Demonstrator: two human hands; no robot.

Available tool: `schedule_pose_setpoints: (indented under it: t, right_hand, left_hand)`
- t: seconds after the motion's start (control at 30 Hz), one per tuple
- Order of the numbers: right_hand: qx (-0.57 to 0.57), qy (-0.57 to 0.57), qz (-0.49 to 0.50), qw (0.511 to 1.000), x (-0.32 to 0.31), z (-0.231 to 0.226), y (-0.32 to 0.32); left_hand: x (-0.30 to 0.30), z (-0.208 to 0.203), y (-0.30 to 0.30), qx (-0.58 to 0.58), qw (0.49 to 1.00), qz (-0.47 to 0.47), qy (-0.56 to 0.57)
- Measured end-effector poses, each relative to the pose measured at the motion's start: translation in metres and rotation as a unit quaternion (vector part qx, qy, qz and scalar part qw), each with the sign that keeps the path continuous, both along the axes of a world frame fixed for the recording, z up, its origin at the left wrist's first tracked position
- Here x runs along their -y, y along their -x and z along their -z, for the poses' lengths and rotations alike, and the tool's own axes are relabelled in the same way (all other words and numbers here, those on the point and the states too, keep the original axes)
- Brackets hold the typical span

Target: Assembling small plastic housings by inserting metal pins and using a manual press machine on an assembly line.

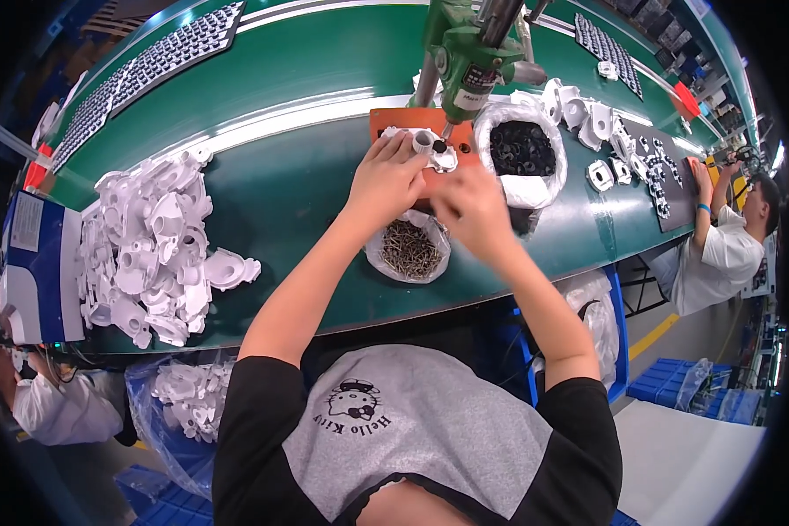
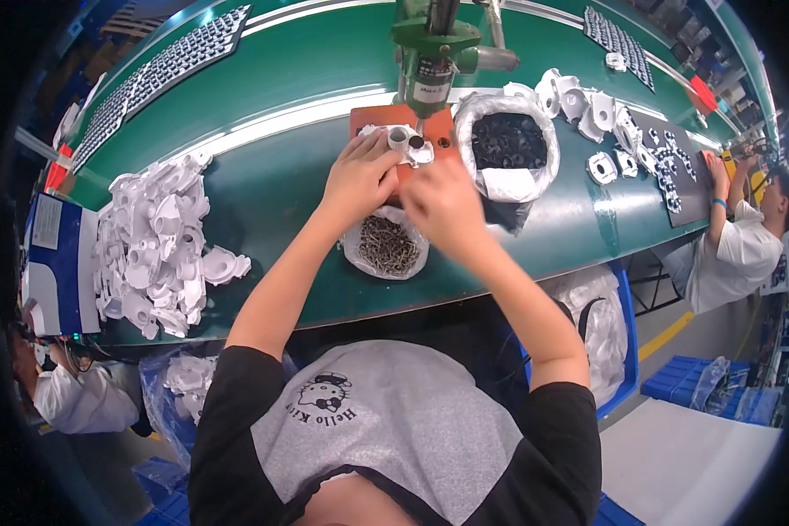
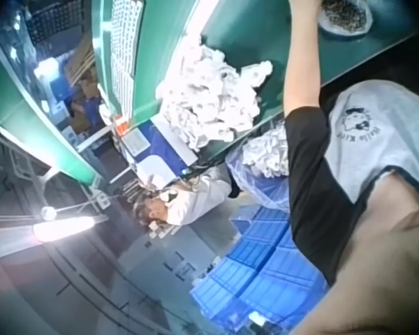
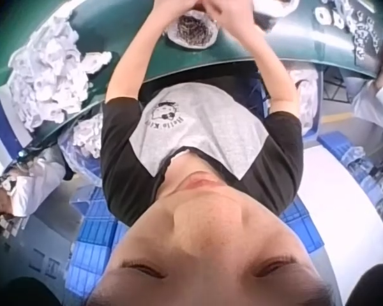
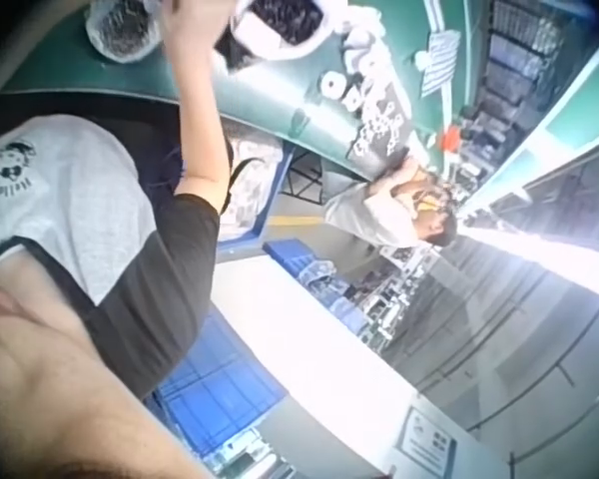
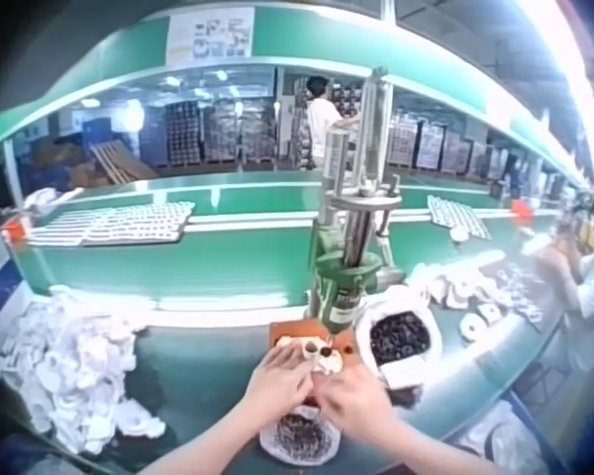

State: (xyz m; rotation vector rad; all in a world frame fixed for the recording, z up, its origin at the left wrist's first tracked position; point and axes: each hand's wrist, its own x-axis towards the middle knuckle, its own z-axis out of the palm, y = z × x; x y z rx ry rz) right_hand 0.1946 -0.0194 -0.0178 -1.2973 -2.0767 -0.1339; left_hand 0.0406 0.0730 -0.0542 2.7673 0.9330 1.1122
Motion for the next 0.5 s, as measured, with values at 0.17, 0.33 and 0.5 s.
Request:
schedule_pose_setpoints:
  t: [0.17, 0.33, 0.5]
  right_hand:
    - [0.125, 0.064, -0.034, 0.989, 0.026, 0.043, 0.028]
    - [0.114, 0.066, -0.044, 0.99, 0.022, 0.045, 0.027]
    - [0.056, 0.078, -0.039, 0.995, 0.022, 0.039, 0.028]
  left_hand:
    - [0.002, -0.002, -0.002, 0.018, 1.0, 0.006, -0.005]
    - [0.002, 0.0, -0.002, 0.019, 1.0, -0.003, -0.003]
    - [0.002, 0.0, -0.003, 0.035, 0.999, 0.004, 0.012]
